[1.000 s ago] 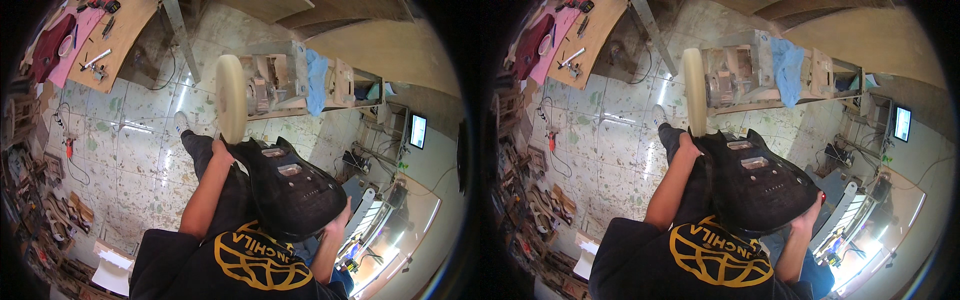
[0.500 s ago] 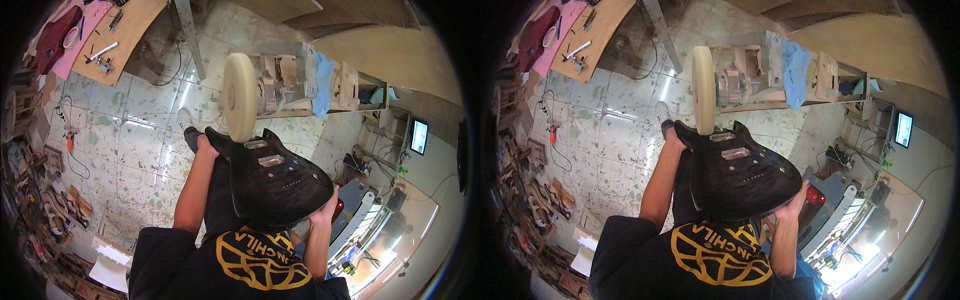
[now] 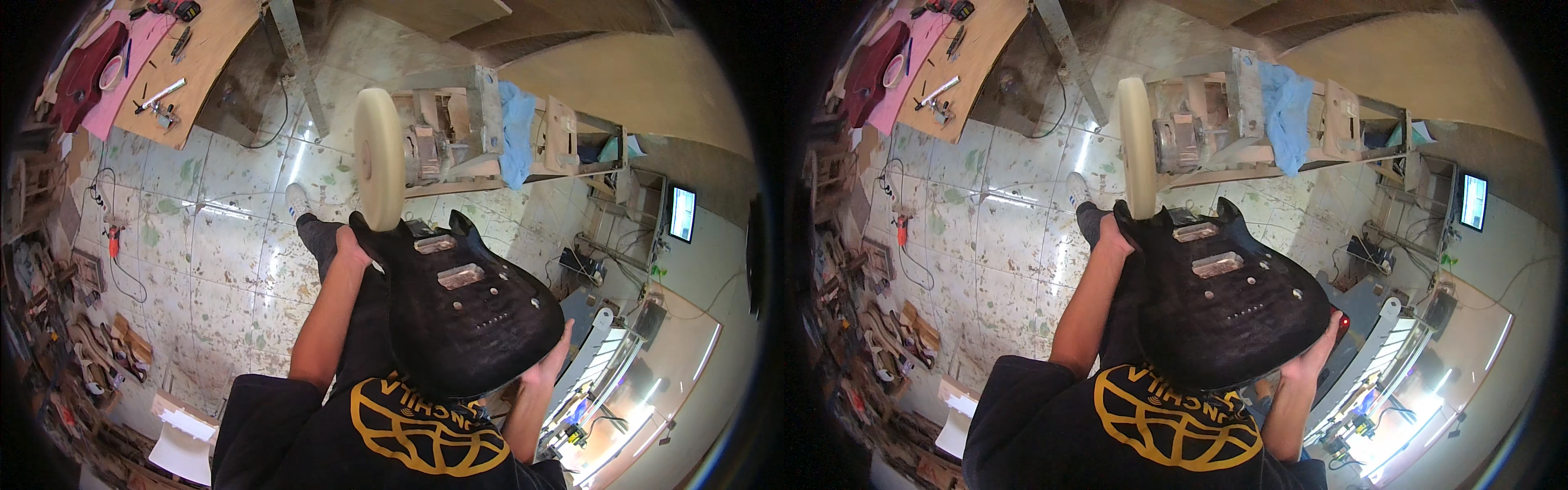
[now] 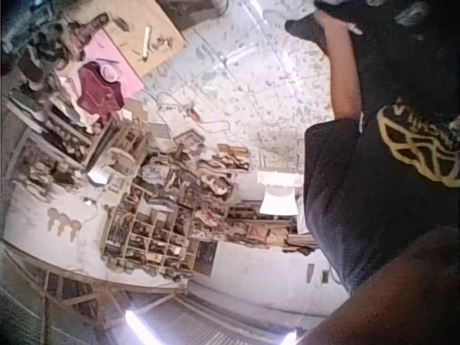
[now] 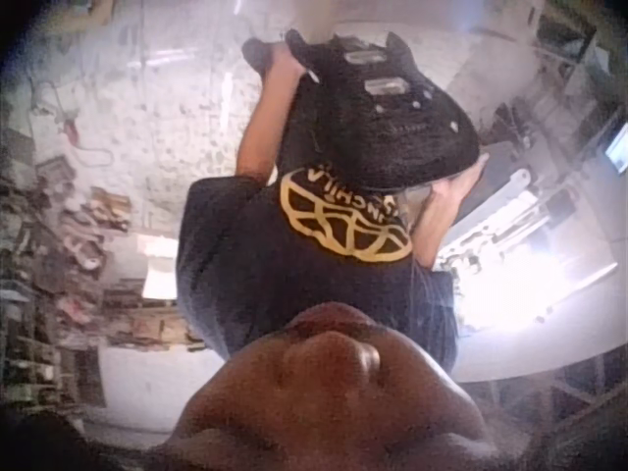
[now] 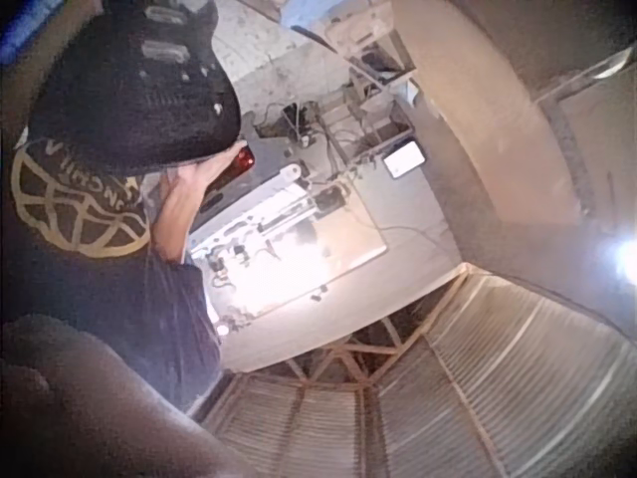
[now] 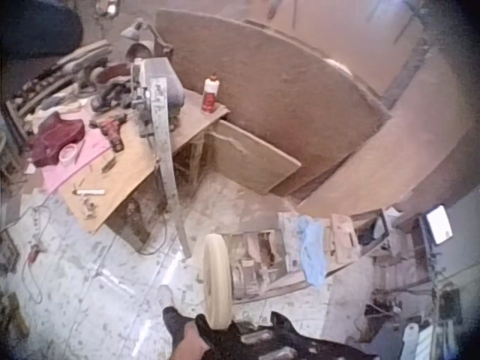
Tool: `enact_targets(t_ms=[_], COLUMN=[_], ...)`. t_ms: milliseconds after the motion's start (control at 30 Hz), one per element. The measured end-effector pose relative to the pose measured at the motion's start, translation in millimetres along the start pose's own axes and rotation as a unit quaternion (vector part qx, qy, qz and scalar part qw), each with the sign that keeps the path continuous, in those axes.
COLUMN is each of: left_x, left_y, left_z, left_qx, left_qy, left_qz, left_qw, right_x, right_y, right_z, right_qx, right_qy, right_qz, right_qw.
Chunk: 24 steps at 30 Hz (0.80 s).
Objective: The person wipes the surface of a dark electric guitar body with a cloth and then holds it against a large rotating buffing wheel, moving the body to polish different sections.
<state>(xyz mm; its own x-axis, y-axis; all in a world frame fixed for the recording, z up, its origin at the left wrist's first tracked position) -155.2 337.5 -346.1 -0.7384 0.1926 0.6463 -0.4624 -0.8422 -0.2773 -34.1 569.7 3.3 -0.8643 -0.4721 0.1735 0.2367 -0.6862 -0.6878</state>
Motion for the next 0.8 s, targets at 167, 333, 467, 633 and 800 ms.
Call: enact_targets(t_ms=[167, 333, 467, 633, 800], left_x=[15, 16, 21, 14, -4], left_y=[-25, -41, -47, -38, -10], left_z=[13, 19, 23, 5, -26], left_qx=[-0.004, -0.026, 0.000, 0.003, 0.038], left_qy=[0.003, 0.013, 0.046, 0.080, 0.071], left_qz=[0.018, -0.005, -0.014, -0.020, -0.029], left_qw=[1.000, 1.000, 0.999, 0.997, 0.996], right_x=[-11, -21, -28, -27, -13], right_y=[-19, -31, -36, -27, 0], right_z=[11, 23, 27, 9, -20], right_qx=[-0.021, -0.020, -0.033, -0.022, 0.017], right_qy=[0.009, 0.033, 0.039, 0.025, 0.042], right_qz=[-0.008, 0.011, 0.016, 0.038, 0.022], right_qw=[1.000, 0.999, 0.999, 0.999, 0.999])
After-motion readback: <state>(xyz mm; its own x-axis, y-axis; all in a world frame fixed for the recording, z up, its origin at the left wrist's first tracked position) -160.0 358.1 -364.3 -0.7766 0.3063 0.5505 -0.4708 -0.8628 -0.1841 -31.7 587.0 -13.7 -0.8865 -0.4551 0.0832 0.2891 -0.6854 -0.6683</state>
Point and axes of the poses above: each hand's wrist, its own z-axis away from the middle knuckle, its own x-axis out of the palm, y = z × x, the point moved 6 cm from there along -z, towards the middle knuckle, and after that the axes turned 7 degrees about -y, right-handed, at the moved point
